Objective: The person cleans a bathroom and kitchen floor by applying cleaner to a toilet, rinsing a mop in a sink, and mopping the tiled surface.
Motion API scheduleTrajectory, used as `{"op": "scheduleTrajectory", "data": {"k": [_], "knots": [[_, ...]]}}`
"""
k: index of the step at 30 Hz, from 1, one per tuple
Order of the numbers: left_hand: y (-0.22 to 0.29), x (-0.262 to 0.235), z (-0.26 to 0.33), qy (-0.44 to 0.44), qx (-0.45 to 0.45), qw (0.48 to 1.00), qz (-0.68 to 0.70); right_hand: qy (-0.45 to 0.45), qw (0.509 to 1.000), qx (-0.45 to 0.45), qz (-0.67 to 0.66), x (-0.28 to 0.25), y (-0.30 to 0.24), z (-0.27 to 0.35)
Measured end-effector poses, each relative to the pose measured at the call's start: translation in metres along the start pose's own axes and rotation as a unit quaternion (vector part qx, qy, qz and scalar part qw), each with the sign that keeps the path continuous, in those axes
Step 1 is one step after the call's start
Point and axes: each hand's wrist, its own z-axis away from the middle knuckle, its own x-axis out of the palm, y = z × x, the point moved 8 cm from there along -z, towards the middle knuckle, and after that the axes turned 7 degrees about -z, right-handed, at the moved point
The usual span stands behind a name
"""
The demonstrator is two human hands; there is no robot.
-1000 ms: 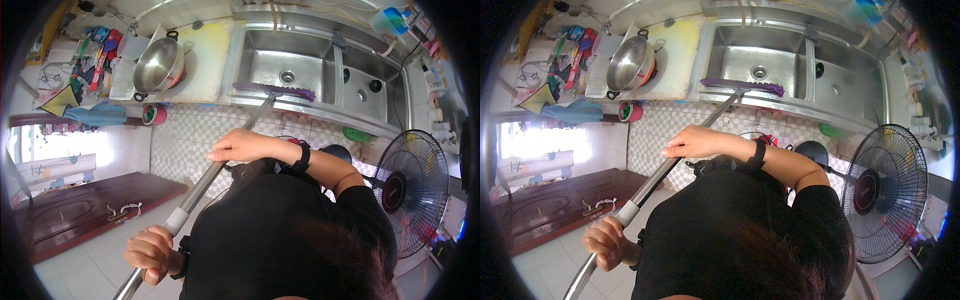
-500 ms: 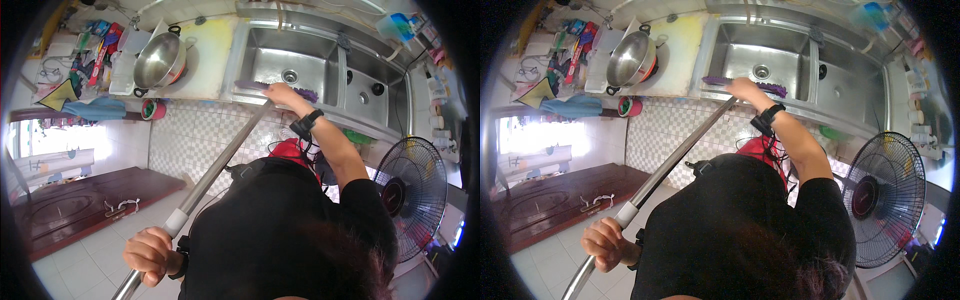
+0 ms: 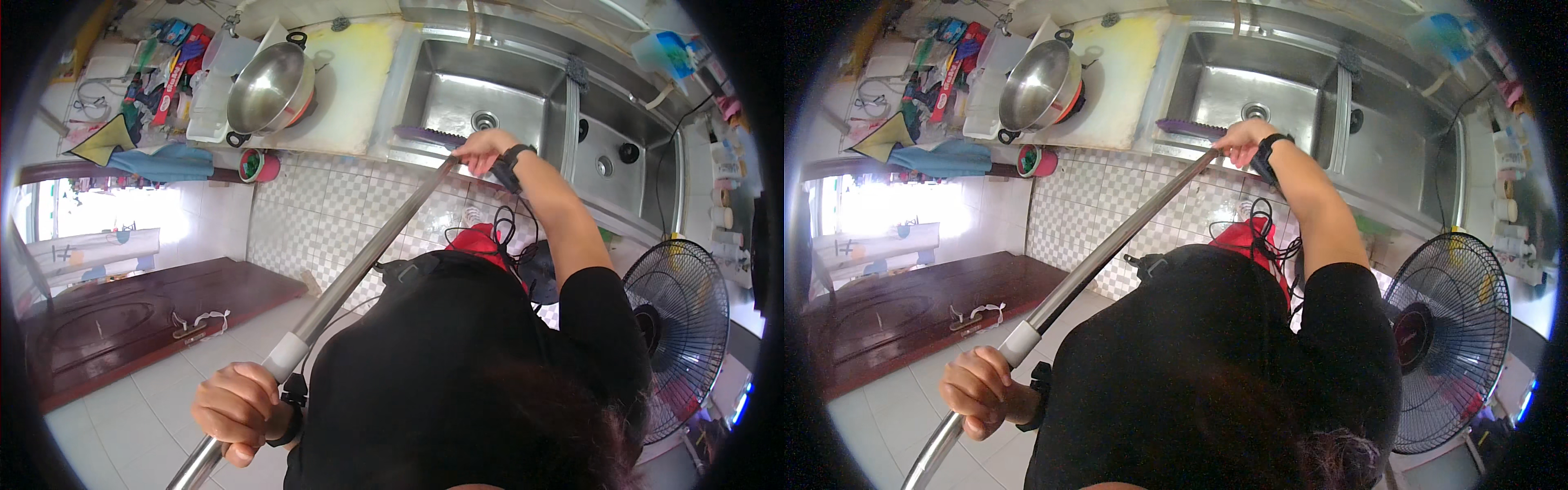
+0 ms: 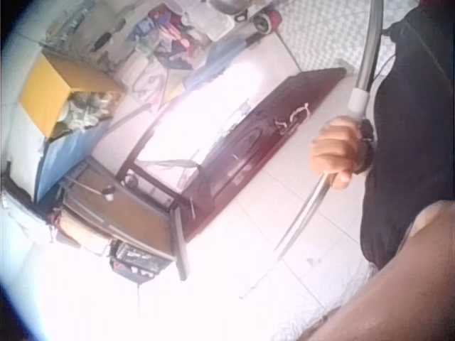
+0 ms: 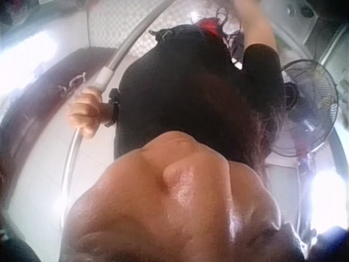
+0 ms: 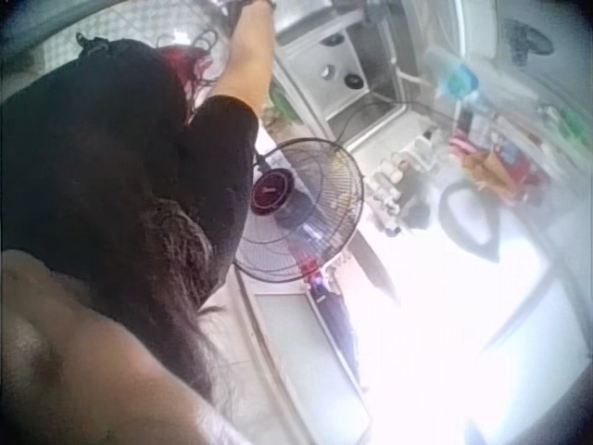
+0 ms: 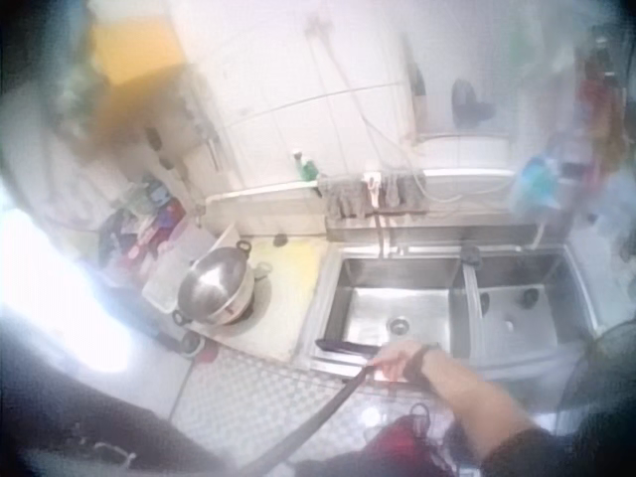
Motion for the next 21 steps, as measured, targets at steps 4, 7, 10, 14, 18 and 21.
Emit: {"op": "scheduleTrajectory", "data": {"k": [4,7,10,14,18,21], "knots": [[0.004,0.000,-0.001,-0.017,0.002,1.000,0.015,0.025,0.999,0.020,0.001,-0.029,-0.013,0.018],[-0.001,0.005,-0.010,-0.032,0.003,0.999,0.025,0.041,0.977,-0.017,-0.210,-0.001,-0.012,0.009],[0.004,0.015,-0.017,-0.035,0.002,0.999,0.005,0.122,0.931,-0.111,-0.326,0.038,-0.012,-0.013],[0.006,0.025,-0.031,-0.087,0.007,0.996,0.028,0.158,0.856,-0.029,-0.492,0.055,0.000,-0.020],[0.008,0.049,-0.052,-0.142,0.024,0.990,0.013,0.114,0.705,-0.067,-0.697,0.062,0.003,-0.044],[0.015,0.058,-0.060,-0.203,0.023,0.979,0.026,0.153,0.741,-0.082,-0.648,0.066,-0.013,-0.025]]}}
